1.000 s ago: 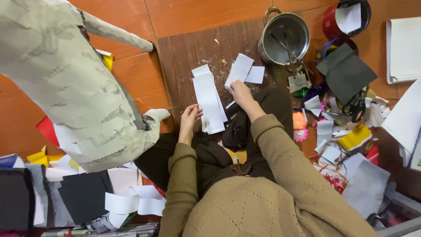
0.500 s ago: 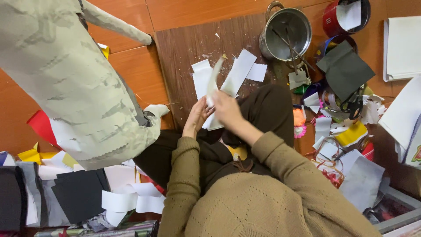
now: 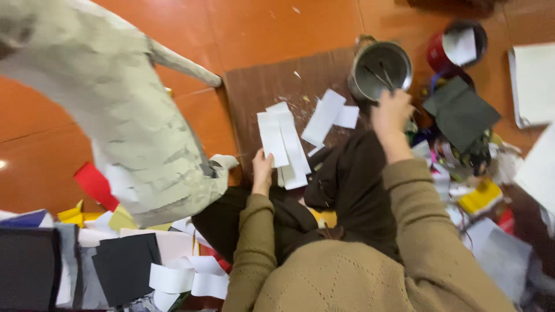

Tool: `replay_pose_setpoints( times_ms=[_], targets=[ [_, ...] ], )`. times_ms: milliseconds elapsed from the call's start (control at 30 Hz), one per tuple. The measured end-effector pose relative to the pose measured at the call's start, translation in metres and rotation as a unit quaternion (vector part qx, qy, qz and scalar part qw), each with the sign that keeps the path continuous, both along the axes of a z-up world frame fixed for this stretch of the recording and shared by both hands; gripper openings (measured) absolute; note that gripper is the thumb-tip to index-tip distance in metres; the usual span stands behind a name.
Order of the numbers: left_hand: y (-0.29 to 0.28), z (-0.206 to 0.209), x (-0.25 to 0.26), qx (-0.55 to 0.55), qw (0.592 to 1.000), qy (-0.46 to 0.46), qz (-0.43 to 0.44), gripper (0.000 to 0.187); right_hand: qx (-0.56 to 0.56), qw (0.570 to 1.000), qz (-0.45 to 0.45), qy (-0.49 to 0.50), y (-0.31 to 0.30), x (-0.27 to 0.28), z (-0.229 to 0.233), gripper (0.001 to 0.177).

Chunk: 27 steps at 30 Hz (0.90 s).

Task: Applying paper strips to a sculpture frame using glue and scissors

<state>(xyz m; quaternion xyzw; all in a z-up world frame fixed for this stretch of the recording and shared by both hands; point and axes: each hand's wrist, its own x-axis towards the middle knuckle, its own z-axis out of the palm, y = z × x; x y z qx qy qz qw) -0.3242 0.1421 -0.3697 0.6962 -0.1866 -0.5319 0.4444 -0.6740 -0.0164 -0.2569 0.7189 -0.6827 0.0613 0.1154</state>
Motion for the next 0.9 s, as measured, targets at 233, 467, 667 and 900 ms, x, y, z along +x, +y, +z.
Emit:
replay_pose_setpoints(
  times_ms=[233, 467, 667, 900],
  targets=[
    [0.009, 0.009, -0.007, -0.038, 0.997, -0.069, -0.005, 0.052, 0.194, 0.978, 0.067, -0.040, -0.003, 0.018, -0.055, 0.031],
    [0.021, 0.016, -0.012, -0.103, 0.978, -0.086, -0.162, 0.059, 0.334, 0.929, -0.082, -0.135, -0.033, 0.023, -0.129, 0.029],
    [0.013, -0.030, -0.016, -0.043, 0.916, -0.193, -0.350, 0.062, 0.264, 0.947, -0.106, -0.146, -0.004, 0.040, -0.046, 0.024],
    [0.011, 0.034, -0.022, -0.073, 0.962, -0.126, -0.232, 0.054, 0.273, 0.939, -0.078, -0.191, 0.017, 0.019, -0.057, 0.032]
  ],
)
